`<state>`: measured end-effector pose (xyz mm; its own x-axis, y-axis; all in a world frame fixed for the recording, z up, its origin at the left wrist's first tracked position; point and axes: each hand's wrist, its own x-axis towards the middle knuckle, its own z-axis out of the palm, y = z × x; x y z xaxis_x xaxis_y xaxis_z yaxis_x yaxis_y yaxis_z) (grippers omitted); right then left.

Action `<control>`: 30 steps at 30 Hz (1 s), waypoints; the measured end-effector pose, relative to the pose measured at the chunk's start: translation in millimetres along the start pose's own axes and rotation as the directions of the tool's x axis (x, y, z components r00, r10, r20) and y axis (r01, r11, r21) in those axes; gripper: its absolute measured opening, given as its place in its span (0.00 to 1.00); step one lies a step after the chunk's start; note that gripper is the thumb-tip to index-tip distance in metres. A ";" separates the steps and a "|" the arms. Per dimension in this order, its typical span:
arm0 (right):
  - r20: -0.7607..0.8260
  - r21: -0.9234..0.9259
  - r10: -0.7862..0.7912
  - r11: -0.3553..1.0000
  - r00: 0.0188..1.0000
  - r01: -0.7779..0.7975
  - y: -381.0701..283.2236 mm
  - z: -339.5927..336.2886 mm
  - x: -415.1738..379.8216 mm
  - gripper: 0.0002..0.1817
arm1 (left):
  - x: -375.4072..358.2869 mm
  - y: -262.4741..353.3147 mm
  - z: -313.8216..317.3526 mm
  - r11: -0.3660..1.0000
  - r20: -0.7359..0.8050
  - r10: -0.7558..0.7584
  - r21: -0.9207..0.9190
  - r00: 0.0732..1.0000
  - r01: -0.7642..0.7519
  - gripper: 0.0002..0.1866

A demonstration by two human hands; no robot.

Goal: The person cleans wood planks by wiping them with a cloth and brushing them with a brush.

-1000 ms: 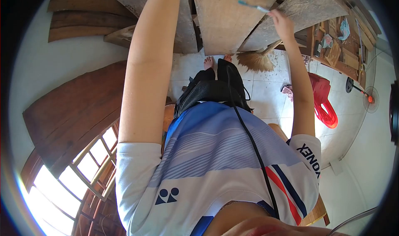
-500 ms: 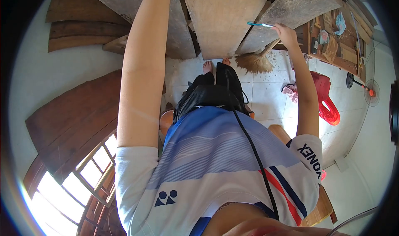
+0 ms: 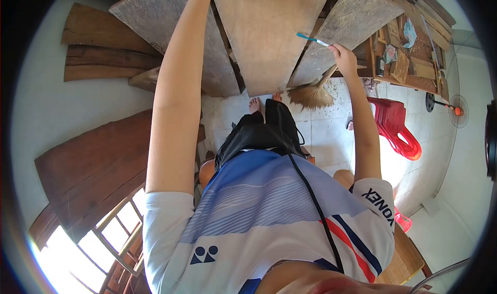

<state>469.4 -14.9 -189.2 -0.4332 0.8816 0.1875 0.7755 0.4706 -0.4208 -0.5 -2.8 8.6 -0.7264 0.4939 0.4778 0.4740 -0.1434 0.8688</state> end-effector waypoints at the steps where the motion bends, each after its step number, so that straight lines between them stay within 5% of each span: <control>1: -0.068 0.071 0.016 0.997 0.998 -0.011 -10.2 -7.1 7.5 0.14 | 0.7 -0.3 0.1 1.000 -0.003 0.012 -0.005 1.000 -0.012 0.21; 4: -0.249 0.232 0.085 0.972 0.965 -0.026 -43.0 -38.5 32.7 0.13 | -1.1 2.7 -1.1 1.000 0.014 0.020 -0.010 1.000 -0.020 0.21; 7: -0.292 0.401 0.229 0.911 0.928 -0.098 -81.2 -57.8 50.9 0.14 | -2.7 2.0 -0.4 1.000 0.017 0.017 -0.009 1.000 -0.017 0.21; 14: -0.301 0.539 0.227 0.841 0.926 -0.031 -111.5 -19.3 60.8 0.16 | -1.2 2.5 0.6 1.000 0.001 0.010 -0.013 1.000 -0.010 0.21; 17: -0.386 0.656 0.388 0.753 0.837 -0.047 -142.3 -8.7 70.5 0.18 | -2.2 1.9 1.6 0.999 0.048 -0.041 0.013 0.998 0.040 0.19; 21: -0.273 0.547 0.188 0.837 0.944 -0.008 -211.0 3.2 72.1 0.20 | 5.9 -17.3 1.2 0.999 0.140 -0.032 0.005 0.990 0.032 0.19; 22: -0.234 0.525 0.229 0.848 0.945 -0.075 -220.7 -9.0 74.5 0.20 | -4.7 4.1 4.1 0.995 -0.011 0.091 -0.025 0.996 -0.092 0.21; 27: 0.029 0.261 0.411 0.877 0.911 -0.404 -259.5 -115.7 84.1 0.25 | -4.2 0.6 3.8 0.995 0.030 0.054 -0.087 0.998 -0.052 0.21; 30: -0.021 0.058 0.406 0.913 0.914 -0.405 -234.0 -133.3 99.4 0.27 | -6.2 4.1 2.8 0.995 0.052 0.007 -0.105 0.999 -0.001 0.21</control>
<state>306.1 -32.4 46.3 -0.0709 0.9973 0.0192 0.8564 0.0708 -0.5114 7.3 -4.0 8.8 -0.6962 0.5369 0.4764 0.4203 -0.2331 0.8769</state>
